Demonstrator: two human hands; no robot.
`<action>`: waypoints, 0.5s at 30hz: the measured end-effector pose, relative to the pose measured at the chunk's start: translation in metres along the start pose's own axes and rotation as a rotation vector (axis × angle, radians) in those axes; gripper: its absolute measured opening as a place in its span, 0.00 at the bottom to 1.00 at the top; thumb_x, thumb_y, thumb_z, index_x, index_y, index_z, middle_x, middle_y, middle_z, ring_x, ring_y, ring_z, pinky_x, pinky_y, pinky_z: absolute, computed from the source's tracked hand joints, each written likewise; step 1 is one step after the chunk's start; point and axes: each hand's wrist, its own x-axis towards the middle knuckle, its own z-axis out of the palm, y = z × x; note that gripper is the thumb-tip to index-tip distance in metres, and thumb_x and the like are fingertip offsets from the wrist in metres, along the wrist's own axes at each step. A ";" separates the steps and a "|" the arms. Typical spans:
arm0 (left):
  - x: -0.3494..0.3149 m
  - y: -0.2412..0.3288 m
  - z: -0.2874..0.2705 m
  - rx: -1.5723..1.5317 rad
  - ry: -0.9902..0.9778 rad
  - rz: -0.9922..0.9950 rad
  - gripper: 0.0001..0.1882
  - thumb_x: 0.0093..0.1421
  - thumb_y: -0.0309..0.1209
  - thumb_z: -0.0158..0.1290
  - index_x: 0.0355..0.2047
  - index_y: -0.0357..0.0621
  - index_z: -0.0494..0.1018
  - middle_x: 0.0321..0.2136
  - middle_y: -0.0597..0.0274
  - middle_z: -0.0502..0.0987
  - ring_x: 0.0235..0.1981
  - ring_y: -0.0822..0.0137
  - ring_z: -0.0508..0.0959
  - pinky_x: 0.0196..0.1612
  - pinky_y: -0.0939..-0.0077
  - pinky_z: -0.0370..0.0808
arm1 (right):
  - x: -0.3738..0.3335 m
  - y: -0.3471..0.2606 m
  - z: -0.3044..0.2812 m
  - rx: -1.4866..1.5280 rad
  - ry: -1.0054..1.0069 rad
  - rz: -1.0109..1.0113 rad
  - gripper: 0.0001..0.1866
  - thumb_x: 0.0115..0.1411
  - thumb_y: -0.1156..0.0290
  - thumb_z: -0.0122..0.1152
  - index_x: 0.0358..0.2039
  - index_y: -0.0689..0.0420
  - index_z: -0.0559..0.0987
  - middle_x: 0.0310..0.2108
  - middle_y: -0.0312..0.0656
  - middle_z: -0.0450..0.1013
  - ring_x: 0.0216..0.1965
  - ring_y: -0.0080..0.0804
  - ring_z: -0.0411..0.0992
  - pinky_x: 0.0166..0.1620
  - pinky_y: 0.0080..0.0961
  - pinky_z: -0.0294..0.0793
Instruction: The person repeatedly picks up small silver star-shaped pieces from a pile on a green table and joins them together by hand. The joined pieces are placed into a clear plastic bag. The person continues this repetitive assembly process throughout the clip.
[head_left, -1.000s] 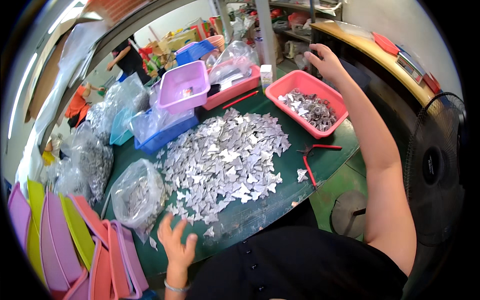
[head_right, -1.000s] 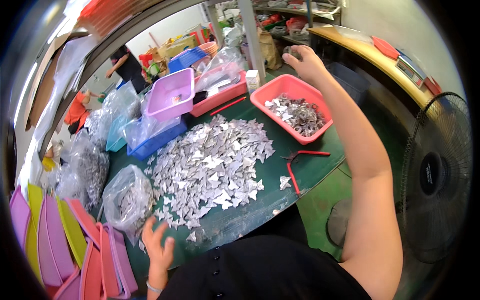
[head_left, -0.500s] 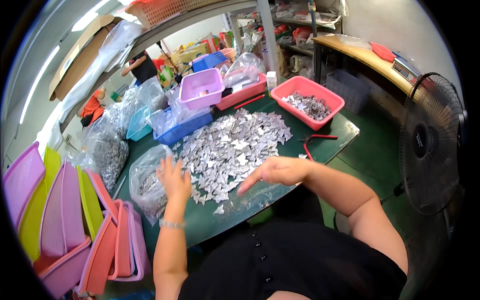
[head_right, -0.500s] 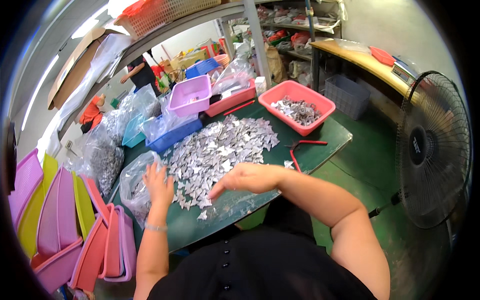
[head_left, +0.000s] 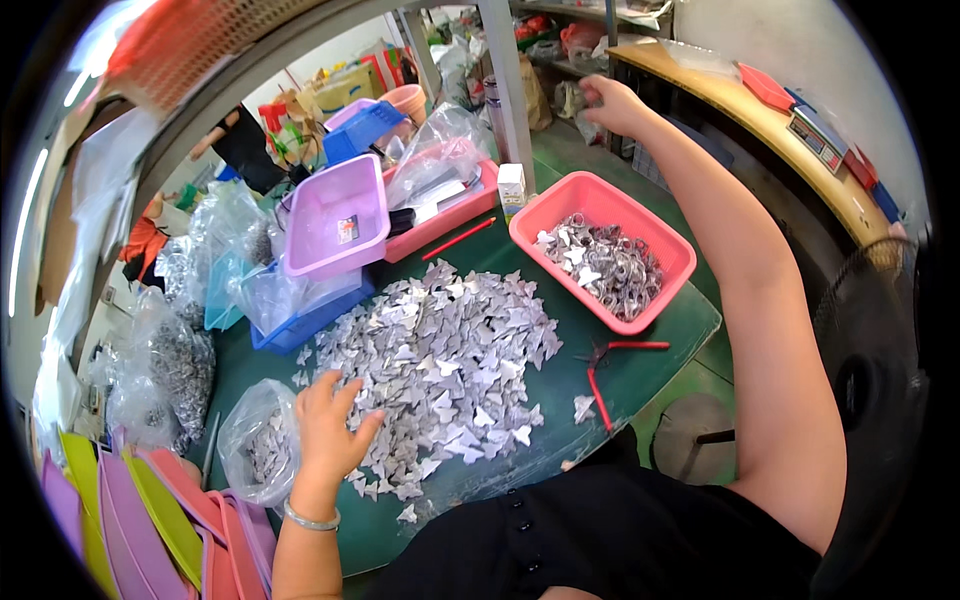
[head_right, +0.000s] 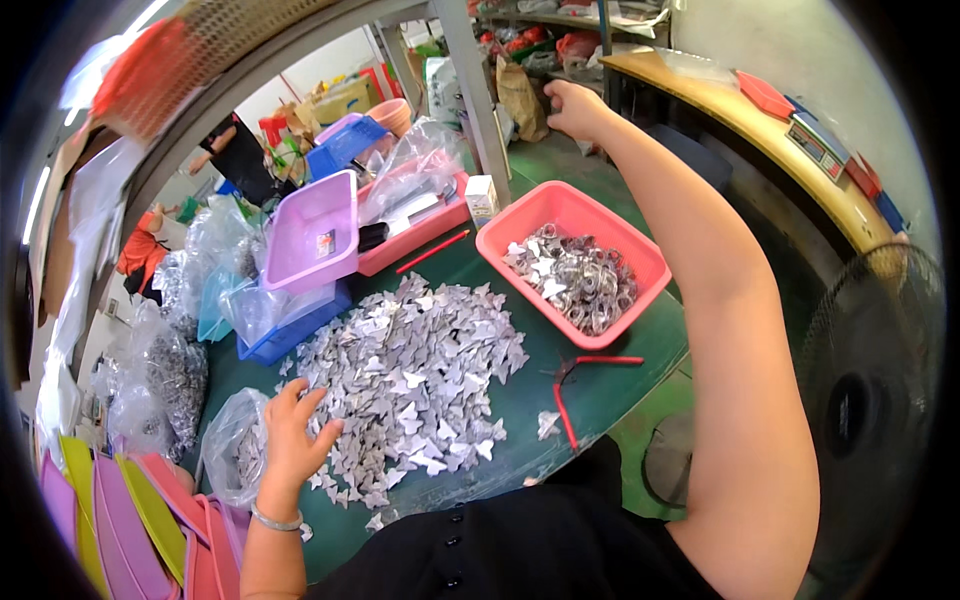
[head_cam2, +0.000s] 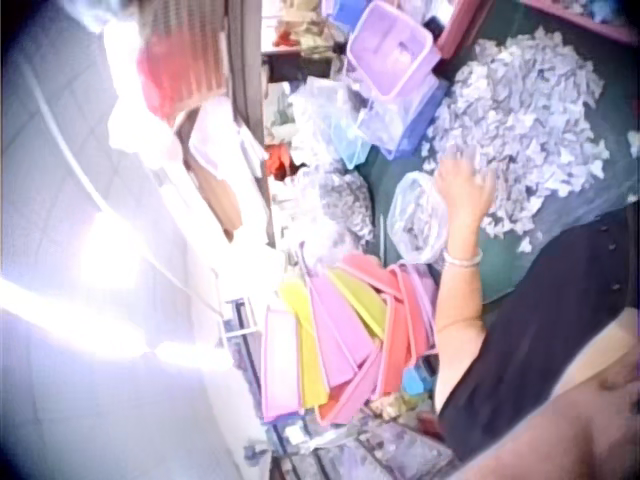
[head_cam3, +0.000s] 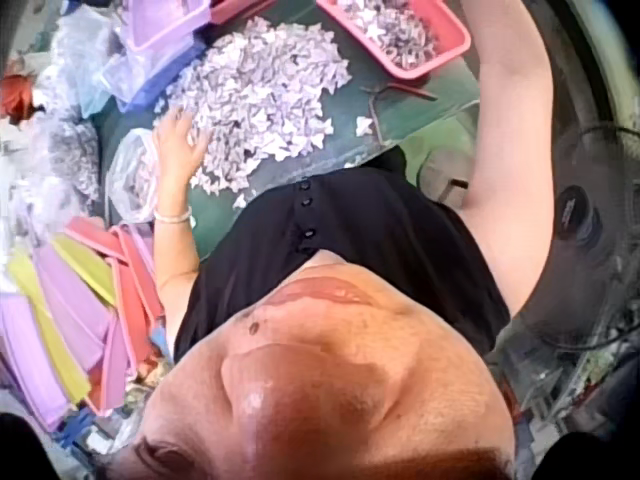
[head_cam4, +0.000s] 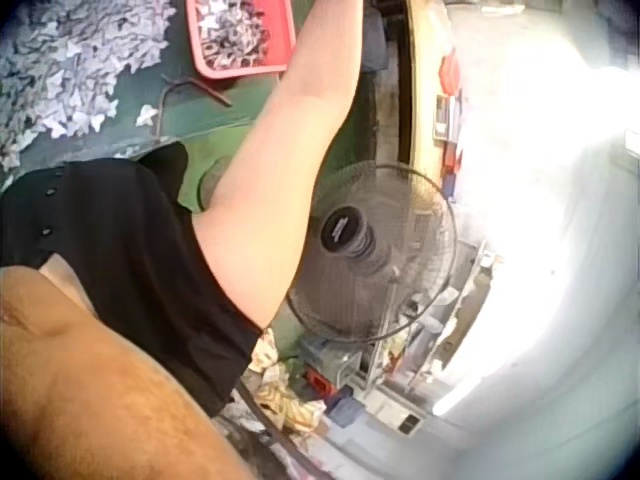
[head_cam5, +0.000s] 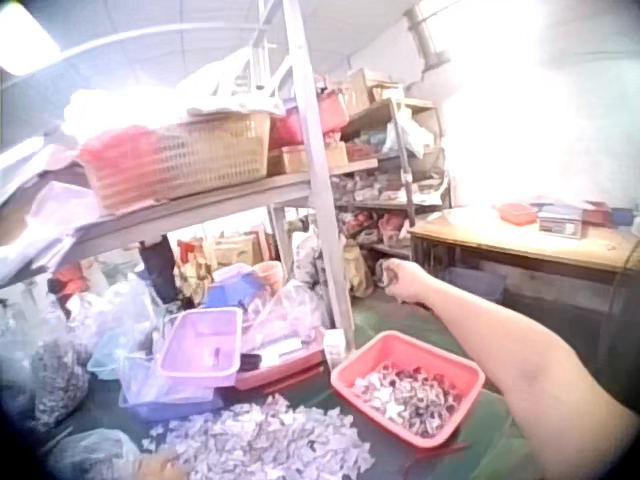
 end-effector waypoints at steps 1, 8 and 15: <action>0.012 0.004 0.004 -0.002 -0.074 0.005 0.22 0.44 0.40 0.57 0.38 0.42 0.70 0.41 0.49 0.66 0.43 0.52 0.65 0.47 0.57 0.58 | 0.021 0.008 0.011 0.001 -0.016 -0.015 0.31 0.39 0.69 0.62 0.47 0.61 0.65 0.35 0.45 0.70 0.38 0.40 0.69 0.41 0.29 0.68; 0.042 0.021 0.006 -0.141 -0.370 -0.183 0.28 0.44 0.39 0.57 0.45 0.41 0.66 0.49 0.45 0.59 0.49 0.47 0.61 0.53 0.49 0.51 | 0.141 0.038 0.087 0.184 -0.093 -0.133 0.34 0.41 0.68 0.62 0.50 0.59 0.62 0.44 0.49 0.68 0.44 0.41 0.67 0.46 0.29 0.66; 0.036 0.010 0.010 -0.277 -0.444 -0.365 0.27 0.43 0.37 0.58 0.44 0.39 0.67 0.49 0.42 0.60 0.48 0.45 0.62 0.50 0.58 0.59 | 0.177 0.004 0.093 0.272 -0.511 -0.226 0.37 0.47 0.66 0.59 0.57 0.51 0.55 0.48 0.51 0.64 0.44 0.35 0.67 0.48 0.30 0.65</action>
